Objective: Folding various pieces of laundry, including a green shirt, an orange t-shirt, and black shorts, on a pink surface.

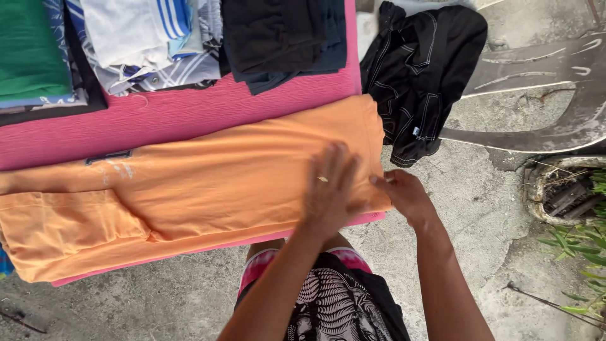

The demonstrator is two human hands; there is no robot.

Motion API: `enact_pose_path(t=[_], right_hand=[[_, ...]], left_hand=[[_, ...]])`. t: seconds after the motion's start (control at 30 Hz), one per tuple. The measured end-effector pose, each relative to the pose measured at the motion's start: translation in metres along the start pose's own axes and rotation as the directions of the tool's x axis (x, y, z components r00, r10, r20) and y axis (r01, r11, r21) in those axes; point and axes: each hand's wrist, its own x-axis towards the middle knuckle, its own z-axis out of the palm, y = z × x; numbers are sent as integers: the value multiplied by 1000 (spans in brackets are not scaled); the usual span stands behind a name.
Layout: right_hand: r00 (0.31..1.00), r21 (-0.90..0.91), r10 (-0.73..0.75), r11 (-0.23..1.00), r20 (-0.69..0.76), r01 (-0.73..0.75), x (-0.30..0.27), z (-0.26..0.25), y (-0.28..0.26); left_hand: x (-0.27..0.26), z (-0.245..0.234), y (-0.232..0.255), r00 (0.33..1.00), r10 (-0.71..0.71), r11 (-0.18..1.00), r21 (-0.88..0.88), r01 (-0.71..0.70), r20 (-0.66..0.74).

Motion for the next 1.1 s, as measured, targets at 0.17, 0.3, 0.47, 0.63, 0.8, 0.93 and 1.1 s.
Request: enact_pose_path(t=[0.17,0.3,0.47,0.63,0.8,0.93,1.1], right_hand=[[999,6,34,999,41,-34,-13,-14,2],[995,234,-15,972,95,-7,-40,-19,-21],[962,609,-43,782,269,-135,-43,-19,-58],[946,537,-90,838,312,-97,-27,-4,-64],[934,547,-219,837,283,30,-42,-4,-74],[952,565,-210,824,225,48,-63,-14,-80],[956,577,-229,812,183,85,-72,-26,-74]], left_hand=[[-5,-3,40,971,91,995,-49,-82,221],[-18,-2,45,995,65,998,-16,-63,79],[-26,-41,55,998,48,984,-167,-52,-29],[-36,-59,57,987,114,903,-404,-150,-112],[-45,-48,-31,941,-167,978,-172,120,-293],[-22,-73,-73,807,-440,859,78,507,-395],[-2,-38,-45,856,-355,919,31,394,-375]])
